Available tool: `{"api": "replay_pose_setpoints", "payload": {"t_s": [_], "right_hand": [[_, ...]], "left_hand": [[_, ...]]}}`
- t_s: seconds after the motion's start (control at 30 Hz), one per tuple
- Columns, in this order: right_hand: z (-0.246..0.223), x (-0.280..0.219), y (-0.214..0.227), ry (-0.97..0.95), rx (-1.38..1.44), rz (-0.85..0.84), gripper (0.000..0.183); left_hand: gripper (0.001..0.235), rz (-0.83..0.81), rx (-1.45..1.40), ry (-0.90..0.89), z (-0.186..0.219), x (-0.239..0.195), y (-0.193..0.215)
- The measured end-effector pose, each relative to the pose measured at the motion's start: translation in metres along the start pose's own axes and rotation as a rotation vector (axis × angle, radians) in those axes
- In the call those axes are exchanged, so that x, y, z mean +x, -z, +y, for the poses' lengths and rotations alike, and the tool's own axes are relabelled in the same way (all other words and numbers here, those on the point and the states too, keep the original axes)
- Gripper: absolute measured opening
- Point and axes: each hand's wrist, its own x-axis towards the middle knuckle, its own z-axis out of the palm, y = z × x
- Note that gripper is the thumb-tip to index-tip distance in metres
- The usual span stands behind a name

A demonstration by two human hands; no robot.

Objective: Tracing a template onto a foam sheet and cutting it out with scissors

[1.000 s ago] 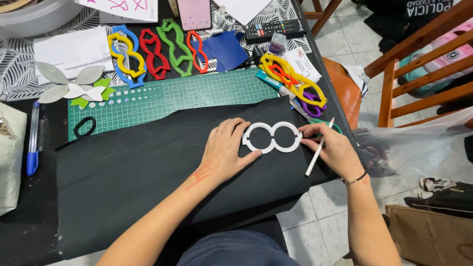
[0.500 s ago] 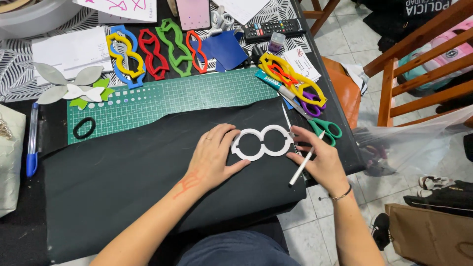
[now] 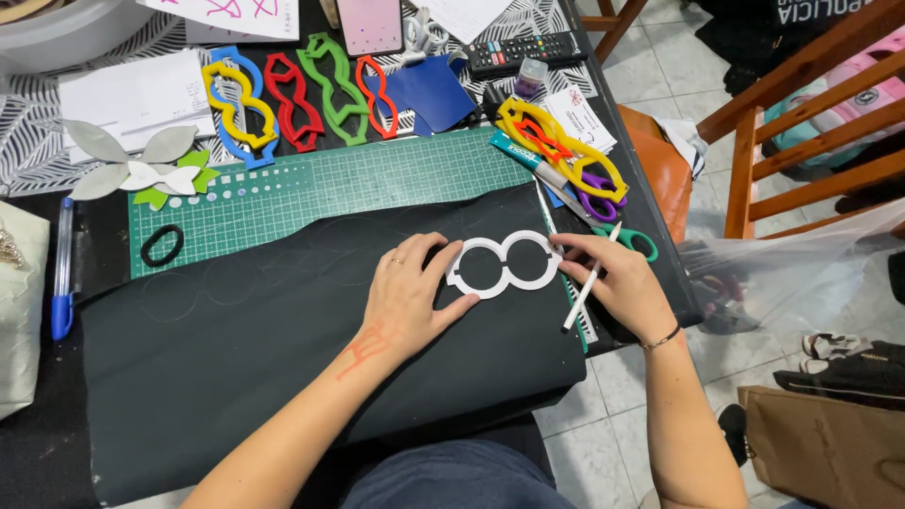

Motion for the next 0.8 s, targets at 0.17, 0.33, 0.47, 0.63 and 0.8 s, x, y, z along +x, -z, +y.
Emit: {"api": "replay_pose_setpoints", "payload": {"t_s": [0.17,0.33,0.47,0.63,0.8], "right_hand": [[0.013,0.001,-0.003,-0.025,0.027,0.001,0.036],[0.012,-0.002,-0.001,-0.043,0.038,-0.012,0.036],[0.009,-0.003,0.001,-0.064,0.062,-0.023,0.038],[0.004,-0.003,0.003,-0.085,0.067,-0.044,0.037],[0.003,-0.003,0.003,-0.106,0.082,-0.051,0.038]], "left_hand": [[0.060,0.007,-0.028,0.018,0.000,0.001,0.002],[0.056,-0.013,-0.042,0.028,0.001,0.001,0.003],[0.056,-0.032,-0.074,0.035,0.002,0.001,0.006],[0.058,-0.072,-0.096,0.043,0.005,0.002,0.012],[0.064,-0.079,-0.124,0.080,0.004,0.003,0.011]]}}
